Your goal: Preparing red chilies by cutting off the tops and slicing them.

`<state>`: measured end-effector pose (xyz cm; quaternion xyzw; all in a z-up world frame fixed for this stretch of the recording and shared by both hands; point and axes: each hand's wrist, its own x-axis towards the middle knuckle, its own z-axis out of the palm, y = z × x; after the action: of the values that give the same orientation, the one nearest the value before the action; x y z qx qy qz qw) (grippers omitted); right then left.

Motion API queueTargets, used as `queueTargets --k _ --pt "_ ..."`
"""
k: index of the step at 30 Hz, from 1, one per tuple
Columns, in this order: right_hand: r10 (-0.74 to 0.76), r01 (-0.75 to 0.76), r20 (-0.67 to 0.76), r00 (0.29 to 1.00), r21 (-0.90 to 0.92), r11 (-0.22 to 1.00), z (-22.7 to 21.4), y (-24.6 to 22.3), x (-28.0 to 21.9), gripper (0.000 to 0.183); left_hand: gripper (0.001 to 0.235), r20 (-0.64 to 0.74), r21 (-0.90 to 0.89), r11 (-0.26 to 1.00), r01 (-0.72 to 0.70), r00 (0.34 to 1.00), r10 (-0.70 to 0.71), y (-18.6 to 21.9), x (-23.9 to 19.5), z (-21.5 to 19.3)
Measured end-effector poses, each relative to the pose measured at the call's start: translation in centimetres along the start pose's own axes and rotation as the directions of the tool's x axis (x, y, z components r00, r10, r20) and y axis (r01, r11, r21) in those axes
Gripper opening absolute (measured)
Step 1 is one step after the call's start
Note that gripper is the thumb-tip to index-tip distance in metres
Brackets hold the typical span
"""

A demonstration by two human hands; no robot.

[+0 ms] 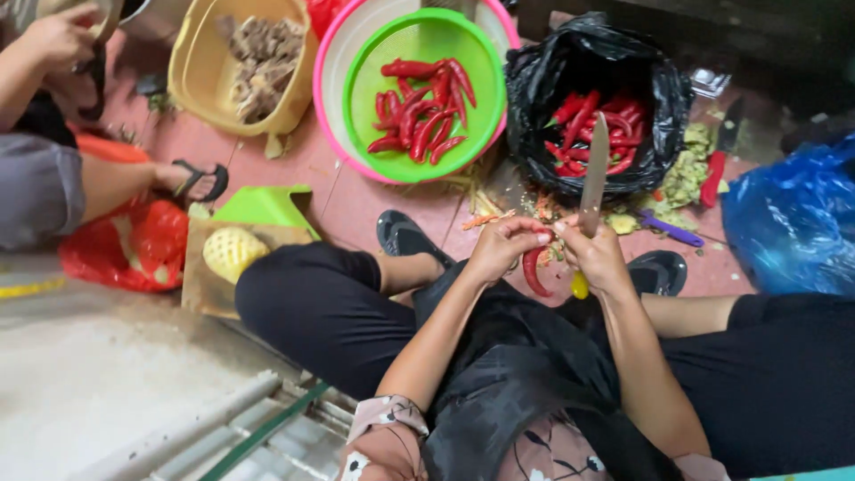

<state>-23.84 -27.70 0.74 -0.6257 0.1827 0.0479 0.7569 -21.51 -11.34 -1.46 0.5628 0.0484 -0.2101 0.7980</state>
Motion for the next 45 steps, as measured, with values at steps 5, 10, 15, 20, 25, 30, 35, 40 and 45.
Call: queueTargets --k 5,10,15,20,25,30,35,40,45 --pt "0.024 -0.052 0.182 0.983 0.154 0.987 0.4 0.1 -1.1 0.006 0.034 0.182 0.099 0.993 -0.07 0.982 0.051 1.7 -0.4 -2.8" --pt "-0.024 -0.003 0.16 0.987 0.165 0.986 0.5 -1.3 -0.8 0.036 0.032 0.143 0.105 0.983 -0.151 0.98 0.135 1.8 1.0 -3.3" --pt "-0.416 0.435 0.176 0.892 -0.586 0.684 1.5 -0.7 -0.8 0.059 0.036 -0.14 -0.125 0.992 0.014 0.99 -0.032 -1.0 3.2 -4.9" --pt "-0.45 0.489 0.245 0.859 -0.657 0.574 3.6 -0.4 -1.0 0.053 0.034 -0.171 -0.165 0.986 0.032 0.983 -0.061 -1.7 3.5 -3.8" --pt "-0.42 0.48 0.258 0.87 -0.637 0.603 4.0 -0.8 -0.9 0.053 0.032 -0.191 -0.189 0.981 0.035 0.979 -0.071 -1.4 3.4 -3.4" --pt "-0.41 0.488 0.284 0.867 -0.651 0.582 3.9 -0.7 -0.9 0.05 0.03 -0.191 -0.208 0.977 0.048 0.977 -0.089 -0.3 2.7 -3.0" --pt "-0.365 0.461 0.289 0.885 -0.656 0.598 3.7 -0.3 -0.9 0.052 0.03 -0.204 -0.213 0.975 0.061 0.973 -0.105 -0.9 2.7 -3.3" --pt "-0.248 0.373 0.279 0.928 -0.684 0.627 3.5 0.3 -1.1 0.053 0.029 -0.208 -0.155 0.986 0.068 0.973 -0.1 -0.5 2.1 -2.9" --pt "-0.178 0.306 0.25 0.952 -0.739 0.6 3.5 1.5 -0.7 0.047 0.026 -0.224 0.026 0.999 0.039 0.974 -0.032 -2.3 2.5 -3.0"
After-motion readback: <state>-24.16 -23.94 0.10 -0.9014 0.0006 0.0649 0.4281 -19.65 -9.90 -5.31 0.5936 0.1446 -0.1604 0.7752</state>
